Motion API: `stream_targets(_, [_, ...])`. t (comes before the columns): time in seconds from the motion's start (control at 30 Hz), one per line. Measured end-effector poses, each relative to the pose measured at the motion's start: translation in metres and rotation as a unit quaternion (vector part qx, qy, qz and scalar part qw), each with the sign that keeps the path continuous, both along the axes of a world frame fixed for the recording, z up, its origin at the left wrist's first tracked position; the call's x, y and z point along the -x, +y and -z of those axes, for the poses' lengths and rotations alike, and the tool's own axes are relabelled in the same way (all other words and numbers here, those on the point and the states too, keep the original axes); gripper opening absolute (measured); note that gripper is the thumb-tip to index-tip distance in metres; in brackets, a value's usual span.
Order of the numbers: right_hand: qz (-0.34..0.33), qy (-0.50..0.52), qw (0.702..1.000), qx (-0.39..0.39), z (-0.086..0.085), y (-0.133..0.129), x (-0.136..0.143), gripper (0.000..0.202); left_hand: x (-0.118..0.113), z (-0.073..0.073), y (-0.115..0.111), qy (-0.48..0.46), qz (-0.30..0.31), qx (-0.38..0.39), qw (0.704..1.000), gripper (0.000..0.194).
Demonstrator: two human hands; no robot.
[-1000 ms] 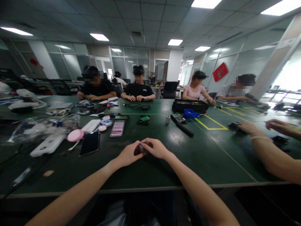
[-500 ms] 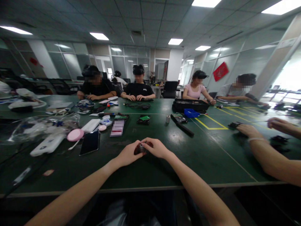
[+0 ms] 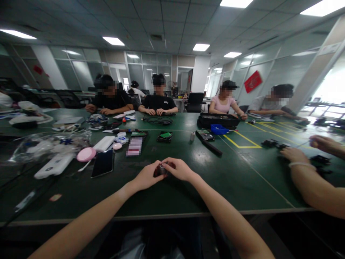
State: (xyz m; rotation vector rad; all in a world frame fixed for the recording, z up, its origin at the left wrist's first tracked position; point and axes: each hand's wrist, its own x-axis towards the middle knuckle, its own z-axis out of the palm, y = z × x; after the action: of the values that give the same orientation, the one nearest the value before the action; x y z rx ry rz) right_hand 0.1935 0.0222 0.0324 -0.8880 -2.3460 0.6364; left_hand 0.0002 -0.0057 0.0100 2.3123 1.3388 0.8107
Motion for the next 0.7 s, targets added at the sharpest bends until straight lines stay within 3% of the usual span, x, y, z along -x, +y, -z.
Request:
stream_targets(0.2, [-0.005, 0.012, 1.0, -0.007, 0.001, 0.001, 0.0, 0.03, -0.001, 0.001, 0.0, -0.003, -0.001, -0.001, 1.0, 0.027])
stream_targets(0.5, [0.044, 0.048, 0.997, -0.043, 0.004, 0.002, 0.003, 0.028, 0.0, 0.003, 0.002, -0.007, 0.002, 0.0, 1.0, 0.03])
stream_targets(0.7, [0.136, 0.08, 0.984, -0.079, 0.004, 0.011, -0.003, 0.026, 0.001, 0.002, 0.001, -0.009, 0.004, 0.013, 1.0, 0.032])
